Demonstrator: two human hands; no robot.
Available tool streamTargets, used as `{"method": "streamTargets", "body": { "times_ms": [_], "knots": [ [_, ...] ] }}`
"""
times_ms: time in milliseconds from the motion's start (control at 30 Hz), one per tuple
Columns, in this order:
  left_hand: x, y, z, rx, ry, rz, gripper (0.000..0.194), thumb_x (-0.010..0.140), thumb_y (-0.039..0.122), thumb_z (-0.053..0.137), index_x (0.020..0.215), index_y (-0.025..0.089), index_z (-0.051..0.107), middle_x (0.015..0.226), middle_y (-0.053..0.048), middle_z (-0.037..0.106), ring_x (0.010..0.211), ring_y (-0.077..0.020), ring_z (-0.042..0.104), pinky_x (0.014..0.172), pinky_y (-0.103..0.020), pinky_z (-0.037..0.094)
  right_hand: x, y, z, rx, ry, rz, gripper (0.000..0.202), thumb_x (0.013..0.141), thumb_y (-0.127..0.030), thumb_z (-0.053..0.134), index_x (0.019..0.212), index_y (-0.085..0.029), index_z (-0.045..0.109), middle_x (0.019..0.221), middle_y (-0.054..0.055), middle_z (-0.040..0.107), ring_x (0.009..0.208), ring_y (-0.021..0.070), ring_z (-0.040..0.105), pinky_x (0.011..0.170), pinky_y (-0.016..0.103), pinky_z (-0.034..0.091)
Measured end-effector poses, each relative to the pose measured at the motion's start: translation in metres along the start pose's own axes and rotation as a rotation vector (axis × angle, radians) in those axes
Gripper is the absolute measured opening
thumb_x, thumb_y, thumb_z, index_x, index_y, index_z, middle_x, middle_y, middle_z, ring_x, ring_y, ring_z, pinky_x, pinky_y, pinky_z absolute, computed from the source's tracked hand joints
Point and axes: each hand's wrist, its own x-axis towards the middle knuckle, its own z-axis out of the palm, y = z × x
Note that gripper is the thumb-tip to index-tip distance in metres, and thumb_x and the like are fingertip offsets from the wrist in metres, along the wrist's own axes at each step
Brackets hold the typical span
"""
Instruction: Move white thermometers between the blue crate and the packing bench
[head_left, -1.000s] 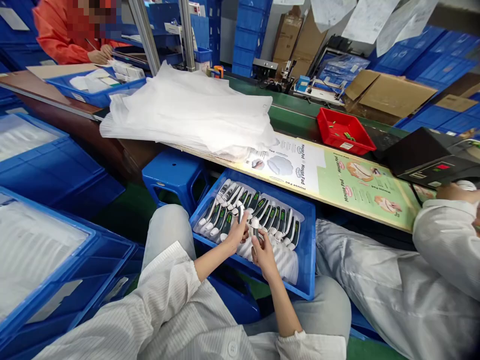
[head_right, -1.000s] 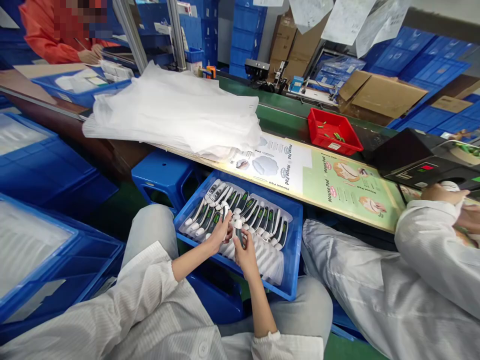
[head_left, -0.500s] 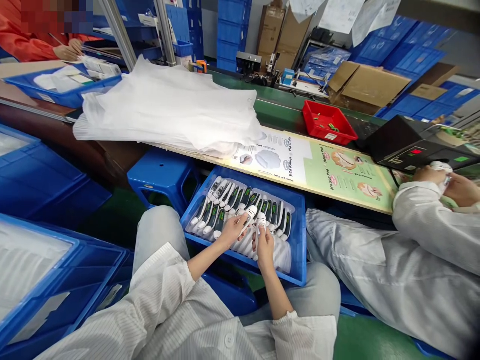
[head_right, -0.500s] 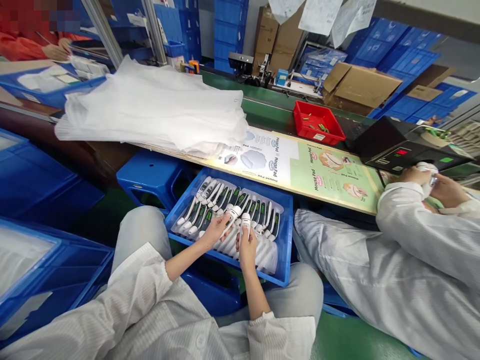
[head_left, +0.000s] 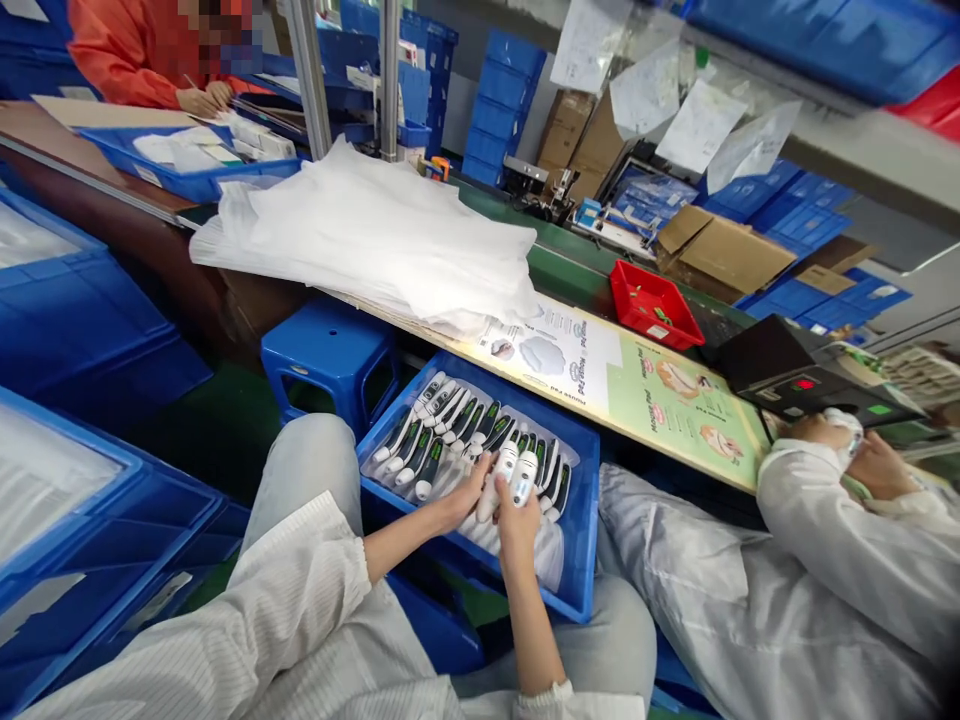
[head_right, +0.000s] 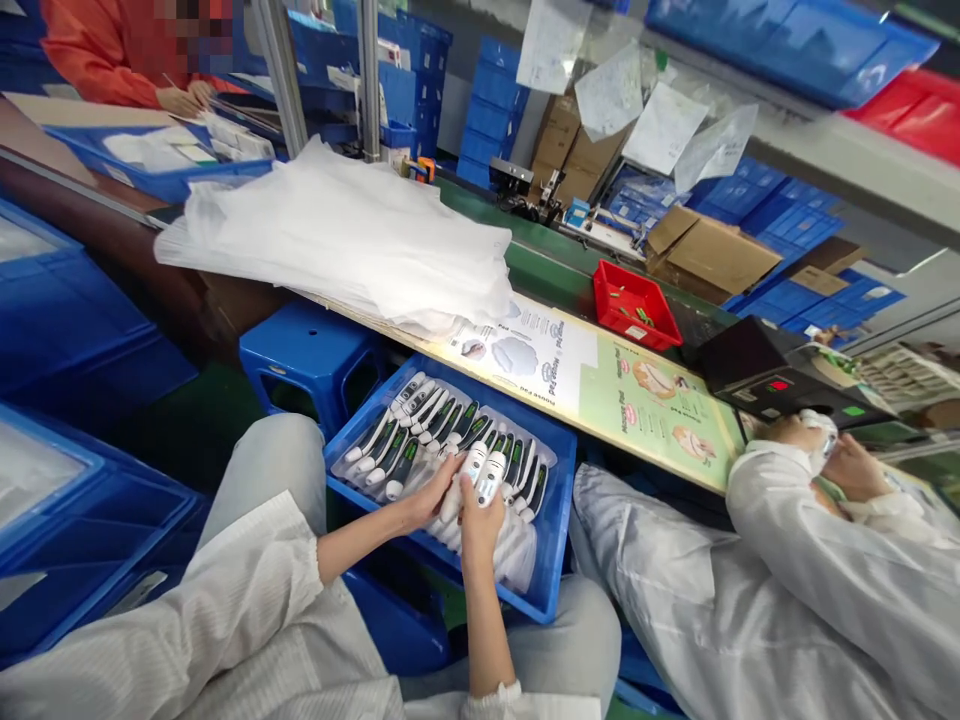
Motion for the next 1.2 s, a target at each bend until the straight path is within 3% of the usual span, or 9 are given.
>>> {"method": "streamTargets", "body": {
  "times_ms": [167,333,433,567,700,800,933,1033,1200],
  "knots": [
    [-0.008,-0.001,-0.007,0.431,-0.195,0.17,0.067,0.113,0.071,0.032,0.15,0.025,0.063,0.15,-0.013,0.065,0.112,-0.0262,0.072,0.103,-0.042,0.059,0.096,-0.122,-0.04,-0.203,0.201,-0.45,0.068,0.08,-0.07,0.083,0.123,-0.019,0.072,0.108,0.01,0.08,0.092,0.0276,0.073,0.082,0.037,0.057],
    [-0.018,-0.012,-0.012,1.054,-0.473,0.167,0.052,0.107,0.054,0.052,0.139,0.022,0.075,0.144,-0.016,0.074,0.127,-0.0395,0.073,0.108,-0.05,0.057,0.224,-0.2,-0.053,-0.489,0.152,-0.41,0.064,0.087,-0.063,0.077,0.12,-0.009,0.074,0.111,0.022,0.08,0.099,0.0321,0.073,0.092,0.041,0.055],
    [-0.017,-0.015,-0.013,1.118,-0.542,0.084,0.061,0.107,0.062,0.046,0.143,0.023,0.075,0.136,-0.016,0.08,0.128,-0.0409,0.075,0.105,-0.051,0.059,0.26,-0.204,-0.051,-0.674,0.168,-0.347,0.063,0.101,-0.06,0.057,0.127,-0.005,0.074,0.12,0.029,0.078,0.114,0.0377,0.074,0.102,0.044,0.054],
    [-0.016,-0.017,-0.014,1.12,-0.515,-0.01,0.085,0.104,0.076,0.034,0.154,0.016,0.068,0.153,-0.025,0.069,0.137,-0.0487,0.069,0.108,-0.06,0.056,0.267,-0.198,-0.051,-0.873,0.211,-0.29,0.072,0.107,-0.066,0.042,0.138,-0.01,0.075,0.143,0.03,0.07,0.139,0.0439,0.064,0.119,0.055,0.046],
    [-0.016,-0.02,-0.014,1.09,-0.533,-0.004,0.085,0.105,0.075,0.03,0.155,0.017,0.068,0.153,-0.026,0.07,0.135,-0.0495,0.069,0.106,-0.061,0.057,0.249,-0.198,-0.039,-1.003,0.331,-0.279,0.091,0.106,-0.076,0.037,0.172,-0.014,0.045,0.171,0.031,0.045,0.156,0.0498,0.046,0.129,0.067,0.032],
    [-0.017,-0.018,-0.013,1.102,-0.54,-0.031,0.085,0.105,0.074,0.028,0.155,0.018,0.068,0.153,-0.025,0.07,0.137,-0.0476,0.069,0.108,-0.06,0.056,0.232,-0.201,-0.025,-1.049,0.198,-0.298,0.094,0.105,-0.083,0.036,0.181,-0.029,0.026,0.182,0.023,0.028,0.159,0.0497,0.042,0.128,0.068,0.035],
    [-0.017,-0.012,-0.013,1.11,-0.542,-0.057,0.085,0.106,0.072,0.028,0.156,0.015,0.067,0.152,-0.026,0.07,0.139,-0.0467,0.068,0.11,-0.059,0.056,0.227,-0.197,-0.02,-1.16,0.087,-0.286,0.073,0.113,-0.061,0.031,0.181,-0.036,0.024,0.181,0.02,0.028,0.156,0.0466,0.046,0.124,0.069,0.039],
    [-0.018,-0.009,-0.013,1.102,-0.532,-0.06,0.083,0.106,0.071,0.029,0.154,0.015,0.068,0.15,-0.025,0.072,0.137,-0.0459,0.069,0.11,-0.058,0.056,0.242,-0.185,-0.044,-1.206,0.189,-0.311,0.069,0.114,-0.051,0.031,0.181,-0.034,0.028,0.181,0.022,0.028,0.156,0.0464,0.044,0.122,0.069,0.04],
    [-0.021,-0.01,-0.013,1.078,-0.495,-0.029,0.075,0.106,0.068,0.036,0.144,0.016,0.074,0.142,-0.025,0.076,0.13,-0.046,0.073,0.106,-0.057,0.058,0.294,-0.175,-0.129,-1.146,0.333,-0.246,0.069,0.112,-0.051,0.036,0.177,-0.029,0.038,0.176,0.026,0.034,0.155,0.0478,0.044,0.118,0.069,0.041]
  ]
}}
